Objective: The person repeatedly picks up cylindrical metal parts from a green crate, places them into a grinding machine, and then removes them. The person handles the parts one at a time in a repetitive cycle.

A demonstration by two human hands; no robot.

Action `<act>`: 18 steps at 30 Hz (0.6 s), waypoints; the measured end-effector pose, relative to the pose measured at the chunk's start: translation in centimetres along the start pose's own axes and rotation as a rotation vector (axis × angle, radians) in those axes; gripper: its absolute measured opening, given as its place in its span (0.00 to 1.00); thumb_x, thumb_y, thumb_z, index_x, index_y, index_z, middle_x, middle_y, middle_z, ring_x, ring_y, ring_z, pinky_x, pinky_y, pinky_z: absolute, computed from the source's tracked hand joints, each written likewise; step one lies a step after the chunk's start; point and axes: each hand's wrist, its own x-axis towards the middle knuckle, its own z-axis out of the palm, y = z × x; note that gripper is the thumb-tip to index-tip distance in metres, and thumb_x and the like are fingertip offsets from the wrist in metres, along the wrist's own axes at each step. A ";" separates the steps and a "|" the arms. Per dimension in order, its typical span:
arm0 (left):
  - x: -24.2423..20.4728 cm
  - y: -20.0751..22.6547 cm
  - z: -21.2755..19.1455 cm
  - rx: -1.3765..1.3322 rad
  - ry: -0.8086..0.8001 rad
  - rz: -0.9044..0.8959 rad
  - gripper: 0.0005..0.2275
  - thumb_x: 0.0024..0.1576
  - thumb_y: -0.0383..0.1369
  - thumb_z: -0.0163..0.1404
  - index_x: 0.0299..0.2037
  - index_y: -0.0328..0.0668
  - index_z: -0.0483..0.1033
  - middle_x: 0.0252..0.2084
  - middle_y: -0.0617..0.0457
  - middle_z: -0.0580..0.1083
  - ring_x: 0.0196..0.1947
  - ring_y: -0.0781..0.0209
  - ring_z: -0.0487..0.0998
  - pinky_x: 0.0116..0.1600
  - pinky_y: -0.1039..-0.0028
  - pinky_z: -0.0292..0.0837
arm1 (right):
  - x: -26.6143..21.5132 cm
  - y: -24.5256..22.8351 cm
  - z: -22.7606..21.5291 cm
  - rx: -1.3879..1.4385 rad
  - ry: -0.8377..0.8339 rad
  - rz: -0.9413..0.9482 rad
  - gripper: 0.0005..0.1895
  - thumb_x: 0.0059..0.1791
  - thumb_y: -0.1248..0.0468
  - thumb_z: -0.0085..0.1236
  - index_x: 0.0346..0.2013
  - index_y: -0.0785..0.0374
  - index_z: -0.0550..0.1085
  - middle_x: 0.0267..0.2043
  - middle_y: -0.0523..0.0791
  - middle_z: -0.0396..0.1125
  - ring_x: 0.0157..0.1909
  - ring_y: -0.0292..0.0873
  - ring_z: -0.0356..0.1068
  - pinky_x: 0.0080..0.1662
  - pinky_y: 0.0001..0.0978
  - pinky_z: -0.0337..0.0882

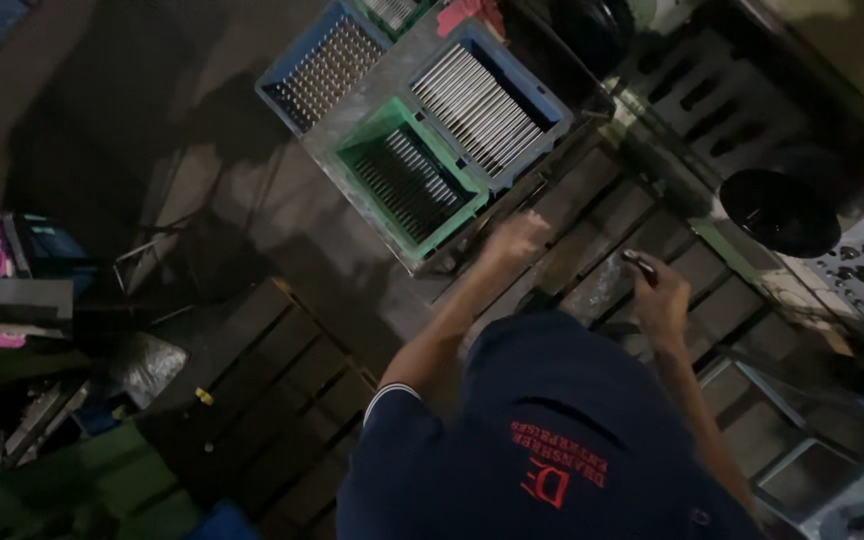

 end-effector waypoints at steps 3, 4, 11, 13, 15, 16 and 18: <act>0.8 6.2 5.0 -1.178 -0.388 -0.827 0.13 0.65 0.42 0.46 0.54 0.47 0.74 0.41 0.54 0.75 0.36 0.63 0.77 0.34 0.73 0.71 | 0.7 -3.3 0.1 -0.008 -0.035 -0.154 0.15 0.52 0.72 0.59 0.54 0.67 0.78 0.51 0.52 0.75 0.50 0.47 0.76 0.50 0.34 0.74; 1.7 7.5 5.1 -1.319 -0.440 -0.906 0.11 0.67 0.43 0.45 0.49 0.48 0.73 0.35 0.56 0.71 0.28 0.67 0.70 0.27 0.75 0.64 | 0.9 -3.9 0.0 -0.046 -0.061 -0.203 0.16 0.51 0.73 0.59 0.55 0.68 0.77 0.51 0.53 0.75 0.51 0.47 0.76 0.50 0.34 0.74; 7.2 15.6 -0.1 -1.402 -0.587 -1.301 0.20 0.67 0.52 0.41 0.35 0.43 0.67 0.20 0.59 0.60 0.14 0.70 0.51 0.19 0.75 0.43 | 0.1 -3.0 -0.9 0.046 -0.037 -0.134 0.18 0.50 0.75 0.55 0.55 0.68 0.77 0.49 0.52 0.77 0.50 0.42 0.77 0.51 0.32 0.75; 7.9 17.0 -1.3 -1.334 -0.586 -1.249 0.20 0.65 0.55 0.41 0.36 0.46 0.68 0.18 0.60 0.59 0.13 0.71 0.50 0.19 0.75 0.42 | -0.2 -2.7 -1.0 0.078 -0.015 -0.137 0.14 0.52 0.74 0.59 0.53 0.68 0.78 0.49 0.52 0.76 0.49 0.42 0.77 0.50 0.31 0.74; 7.8 18.0 -1.8 -1.320 -0.569 -1.093 0.15 0.61 0.53 0.42 0.41 0.56 0.71 0.18 0.63 0.56 0.13 0.72 0.48 0.19 0.76 0.41 | -0.7 -2.6 -1.2 0.141 0.010 -0.119 0.12 0.53 0.71 0.60 0.52 0.69 0.78 0.48 0.51 0.76 0.48 0.42 0.75 0.48 0.30 0.73; 7.8 18.3 -1.8 -1.353 -0.559 -1.098 0.16 0.62 0.53 0.43 0.40 0.54 0.70 0.18 0.63 0.55 0.13 0.72 0.48 0.20 0.76 0.41 | -1.0 -2.6 -1.4 0.188 0.026 -0.101 0.12 0.54 0.70 0.59 0.52 0.68 0.78 0.47 0.49 0.75 0.47 0.40 0.74 0.47 0.29 0.73; 7.8 18.2 -1.5 -1.418 -0.530 -1.106 0.18 0.64 0.55 0.45 0.37 0.49 0.69 0.19 0.63 0.55 0.13 0.72 0.48 0.20 0.76 0.41 | -1.4 -2.8 -1.9 0.298 0.083 0.018 0.11 0.59 0.65 0.54 0.52 0.67 0.79 0.41 0.47 0.71 0.40 0.38 0.67 0.41 0.29 0.67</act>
